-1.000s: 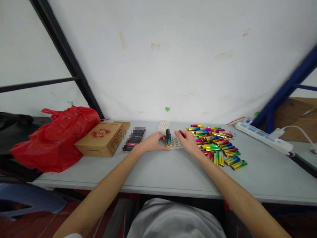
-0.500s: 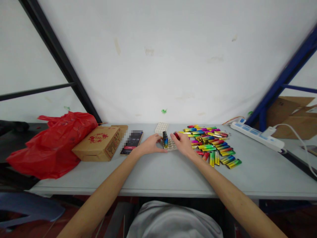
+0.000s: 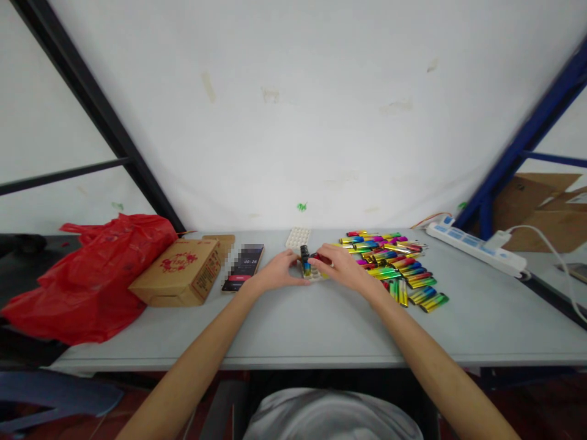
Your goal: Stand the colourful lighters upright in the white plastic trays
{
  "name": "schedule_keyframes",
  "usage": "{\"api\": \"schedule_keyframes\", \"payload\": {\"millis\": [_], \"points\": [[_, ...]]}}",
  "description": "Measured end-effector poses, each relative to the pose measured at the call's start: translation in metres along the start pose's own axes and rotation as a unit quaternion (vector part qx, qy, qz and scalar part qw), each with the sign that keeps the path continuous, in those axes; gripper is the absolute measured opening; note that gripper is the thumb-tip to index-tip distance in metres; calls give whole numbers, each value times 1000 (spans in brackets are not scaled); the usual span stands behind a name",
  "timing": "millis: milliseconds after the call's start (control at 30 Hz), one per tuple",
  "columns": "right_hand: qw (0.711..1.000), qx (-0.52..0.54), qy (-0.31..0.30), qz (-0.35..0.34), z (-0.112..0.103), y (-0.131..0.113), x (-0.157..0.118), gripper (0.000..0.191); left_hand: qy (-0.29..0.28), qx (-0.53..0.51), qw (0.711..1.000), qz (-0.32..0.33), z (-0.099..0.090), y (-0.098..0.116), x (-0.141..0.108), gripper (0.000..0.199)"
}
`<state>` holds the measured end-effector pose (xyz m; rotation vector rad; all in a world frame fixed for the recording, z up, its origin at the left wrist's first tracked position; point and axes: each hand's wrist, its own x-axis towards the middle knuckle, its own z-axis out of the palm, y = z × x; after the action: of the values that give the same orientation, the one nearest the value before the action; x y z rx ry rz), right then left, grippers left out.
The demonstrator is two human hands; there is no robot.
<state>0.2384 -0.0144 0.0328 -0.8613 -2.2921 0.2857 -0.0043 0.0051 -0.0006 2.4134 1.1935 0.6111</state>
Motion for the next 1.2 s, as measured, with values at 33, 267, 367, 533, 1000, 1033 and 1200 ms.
{"api": "schedule_keyframes", "payload": {"millis": [33,267,367,533,1000,1033,1200], "points": [[1000,2,-18,16,-1,2,0,52,-1,1,1000,-2,0,1,0,66],[996,-3,-63,55,2,12,-4,42,-3,13,1000,-4,0,-1,0,65],[995,-24,-77,57,5,12,-5,37,0,21,1000,-1,1,-1,1,64],[989,-51,-118,67,8,6,-5,35,4,22,1000,-2,1,-1,0,64],[982,-109,-140,66,11,-12,-2,33,4,18,1000,-4,1,-3,0,59],[982,-112,-138,67,10,-12,-2,35,4,20,1000,-4,0,-3,0,58],[981,-124,-133,69,0,-10,-3,49,3,19,1000,-11,-1,0,0,57]]}}
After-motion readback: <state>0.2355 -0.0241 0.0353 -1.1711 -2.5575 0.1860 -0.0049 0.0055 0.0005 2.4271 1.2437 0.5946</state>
